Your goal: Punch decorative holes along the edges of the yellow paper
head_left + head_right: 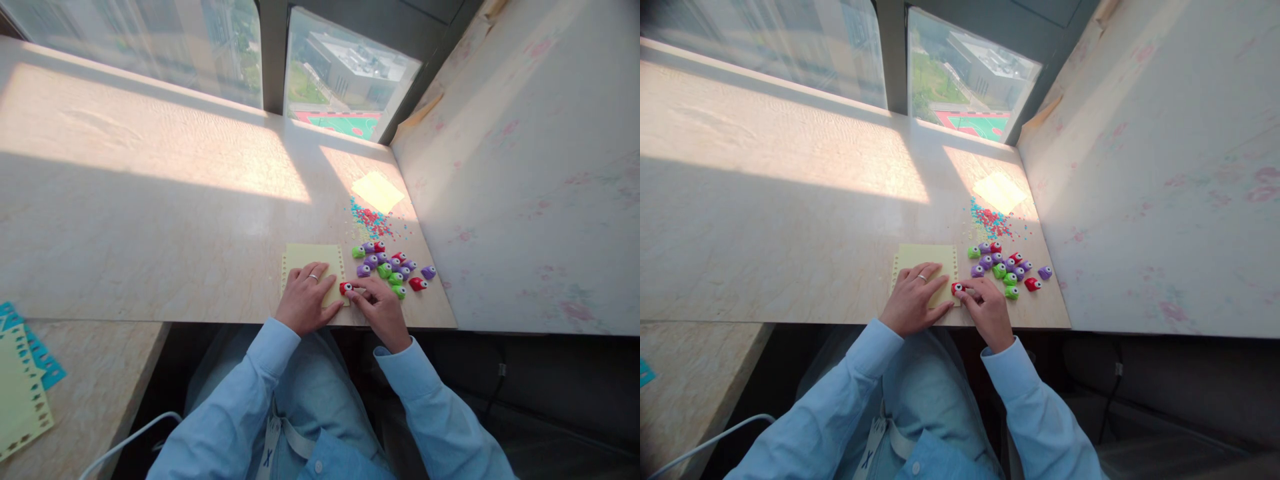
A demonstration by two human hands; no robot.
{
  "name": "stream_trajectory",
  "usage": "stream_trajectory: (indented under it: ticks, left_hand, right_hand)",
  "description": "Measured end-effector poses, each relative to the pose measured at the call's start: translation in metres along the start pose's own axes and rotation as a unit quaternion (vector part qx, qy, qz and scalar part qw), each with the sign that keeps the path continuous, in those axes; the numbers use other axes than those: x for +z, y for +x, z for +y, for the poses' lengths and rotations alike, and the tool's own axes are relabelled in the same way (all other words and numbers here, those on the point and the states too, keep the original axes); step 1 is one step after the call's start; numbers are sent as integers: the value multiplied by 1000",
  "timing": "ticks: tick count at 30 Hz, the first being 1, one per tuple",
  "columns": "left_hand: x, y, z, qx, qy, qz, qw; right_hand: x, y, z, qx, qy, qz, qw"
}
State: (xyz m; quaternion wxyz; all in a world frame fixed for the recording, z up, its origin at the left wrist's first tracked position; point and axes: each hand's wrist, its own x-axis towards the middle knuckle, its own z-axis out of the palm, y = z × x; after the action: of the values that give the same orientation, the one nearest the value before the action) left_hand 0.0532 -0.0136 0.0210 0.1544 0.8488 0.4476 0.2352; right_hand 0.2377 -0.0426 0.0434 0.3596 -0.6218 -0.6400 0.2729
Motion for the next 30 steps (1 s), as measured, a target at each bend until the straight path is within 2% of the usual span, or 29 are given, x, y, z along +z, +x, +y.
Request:
stream_trajectory:
  ticks: [8,16,25,30]
  left_hand:
    - [0,0,0,-1,2,1,1000]
    - [1,-1,0,0,8,2,1000]
    - [2,0,-1,1,12,3,1000]
    - [2,-1,0,2,16,3,1000]
  right_hand:
    - [-2,1,1,6,-9,-13,1000]
    - [-8,8,0,73,16,26,997]
    - [-18,31,-13,117,52,-85,988]
    - [-20,41,-17,122,27,-129,984]
